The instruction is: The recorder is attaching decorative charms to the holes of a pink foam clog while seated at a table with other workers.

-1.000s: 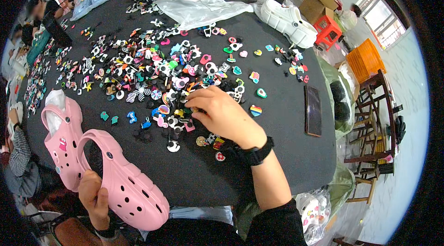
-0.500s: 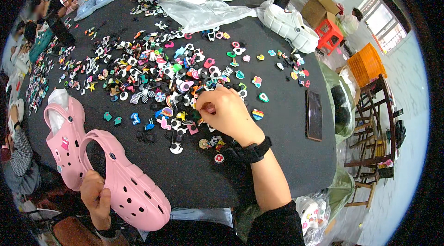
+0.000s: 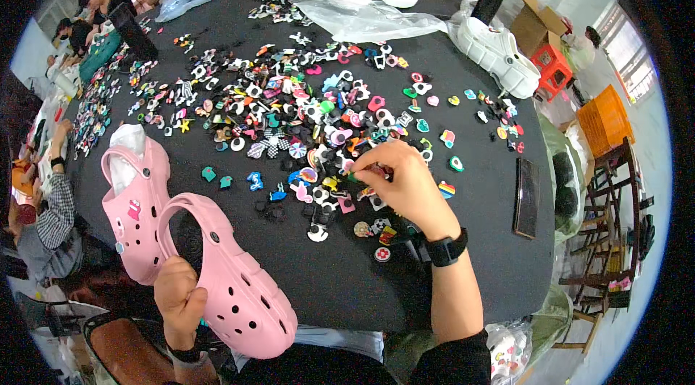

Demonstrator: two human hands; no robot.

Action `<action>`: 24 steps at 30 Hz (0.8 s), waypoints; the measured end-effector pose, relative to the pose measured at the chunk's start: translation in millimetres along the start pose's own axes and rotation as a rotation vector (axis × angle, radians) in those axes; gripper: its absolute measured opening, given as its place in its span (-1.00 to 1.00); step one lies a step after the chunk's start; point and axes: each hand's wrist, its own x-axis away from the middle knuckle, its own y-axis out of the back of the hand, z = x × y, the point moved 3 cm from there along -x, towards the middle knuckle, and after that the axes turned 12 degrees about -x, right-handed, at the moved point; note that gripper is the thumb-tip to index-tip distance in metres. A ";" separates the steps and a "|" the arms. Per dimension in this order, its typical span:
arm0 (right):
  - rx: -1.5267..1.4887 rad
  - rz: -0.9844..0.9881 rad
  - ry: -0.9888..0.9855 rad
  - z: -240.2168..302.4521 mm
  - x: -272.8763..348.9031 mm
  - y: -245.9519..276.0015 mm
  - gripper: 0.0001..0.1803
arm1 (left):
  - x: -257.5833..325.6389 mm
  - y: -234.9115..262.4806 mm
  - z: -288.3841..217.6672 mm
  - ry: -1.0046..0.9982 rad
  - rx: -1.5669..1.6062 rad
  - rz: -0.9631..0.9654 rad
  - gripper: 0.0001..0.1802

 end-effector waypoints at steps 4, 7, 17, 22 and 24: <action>-0.369 -0.003 -0.205 -5.1 4.0 -3.1 -0.92 | 0.2 0.4 -0.5 -0.005 0.010 0.035 -0.66; -0.601 -0.011 -0.240 -9.0 4.0 -5.1 -0.85 | 1.0 2.0 -1.0 0.005 0.000 0.042 -0.65; -2.012 -0.071 -0.396 -29.3 10.1 7.2 -0.69 | 5.5 0.9 -4.4 0.159 -0.022 0.041 -0.65; -2.364 -0.024 -0.379 -28.5 9.4 5.6 -0.68 | 7.0 1.7 -4.4 0.155 -0.015 0.044 -0.66; -2.390 -0.016 -0.357 -26.5 9.2 6.4 -0.67 | 7.2 1.0 -4.4 0.149 -0.019 0.043 -0.67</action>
